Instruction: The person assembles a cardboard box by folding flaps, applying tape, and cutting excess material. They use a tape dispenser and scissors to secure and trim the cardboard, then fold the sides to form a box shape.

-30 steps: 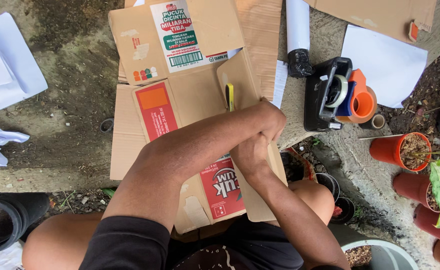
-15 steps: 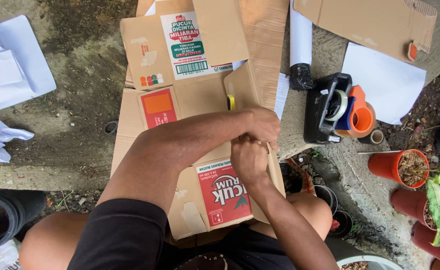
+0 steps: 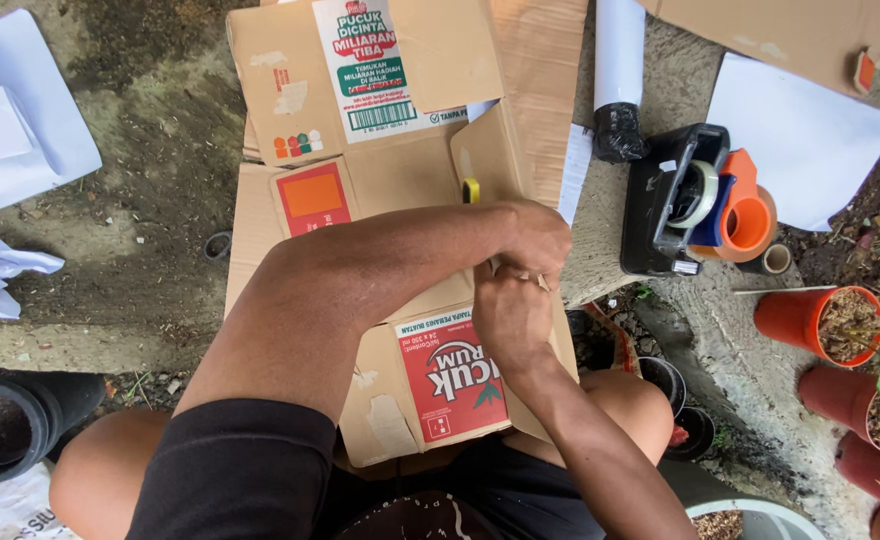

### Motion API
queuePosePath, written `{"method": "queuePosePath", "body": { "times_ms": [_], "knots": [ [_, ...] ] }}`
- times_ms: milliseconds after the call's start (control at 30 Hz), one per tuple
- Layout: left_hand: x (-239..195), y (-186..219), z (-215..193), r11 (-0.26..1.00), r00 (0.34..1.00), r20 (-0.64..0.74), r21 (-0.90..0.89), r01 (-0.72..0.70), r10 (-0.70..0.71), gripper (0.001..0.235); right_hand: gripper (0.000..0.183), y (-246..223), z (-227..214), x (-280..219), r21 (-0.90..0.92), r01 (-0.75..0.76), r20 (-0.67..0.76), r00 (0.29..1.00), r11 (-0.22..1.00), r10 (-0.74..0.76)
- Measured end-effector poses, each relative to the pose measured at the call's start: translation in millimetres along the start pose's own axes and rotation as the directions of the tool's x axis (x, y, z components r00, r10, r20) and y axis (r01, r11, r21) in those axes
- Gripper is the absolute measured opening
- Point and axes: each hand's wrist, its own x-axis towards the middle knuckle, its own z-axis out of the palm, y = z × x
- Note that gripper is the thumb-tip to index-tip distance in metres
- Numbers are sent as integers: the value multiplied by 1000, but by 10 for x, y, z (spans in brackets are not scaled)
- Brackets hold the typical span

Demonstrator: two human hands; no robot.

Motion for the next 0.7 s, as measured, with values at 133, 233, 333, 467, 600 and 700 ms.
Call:
{"method": "queuePosePath", "body": {
  "times_ms": [133, 233, 333, 467, 600, 700],
  "knots": [
    [43, 0, -27, 999, 999, 25, 38, -25, 24, 13, 39, 89, -48, -137, 34, 52, -97, 994, 998, -49],
    [7, -2, -41, 999, 1000, 3, 22, -23, 23, 20, 35, 109, -59, -199, 76, 28, -28, 999, 997, -26],
    [-7, 10, -74, 1000, 999, -17, -5, -30, 30, 21, 37, 95, -79, -275, 66, 52, -147, 988, 996, -42],
    [-10, -9, -127, 996, 992, 120, -78, 36, -27, 40, 12, 150, -211, -356, 122, 77, -286, 957, 989, -39],
    [47, -39, -173, 989, 999, 43, -148, 5, 2, 38, 11, 172, -463, -477, 253, 20, -251, 967, 967, 46],
    [111, -51, -156, 987, 997, 74, -160, -24, 37, 39, 15, 135, -522, -438, 309, -10, -211, 974, 951, 78]
  ]
}}
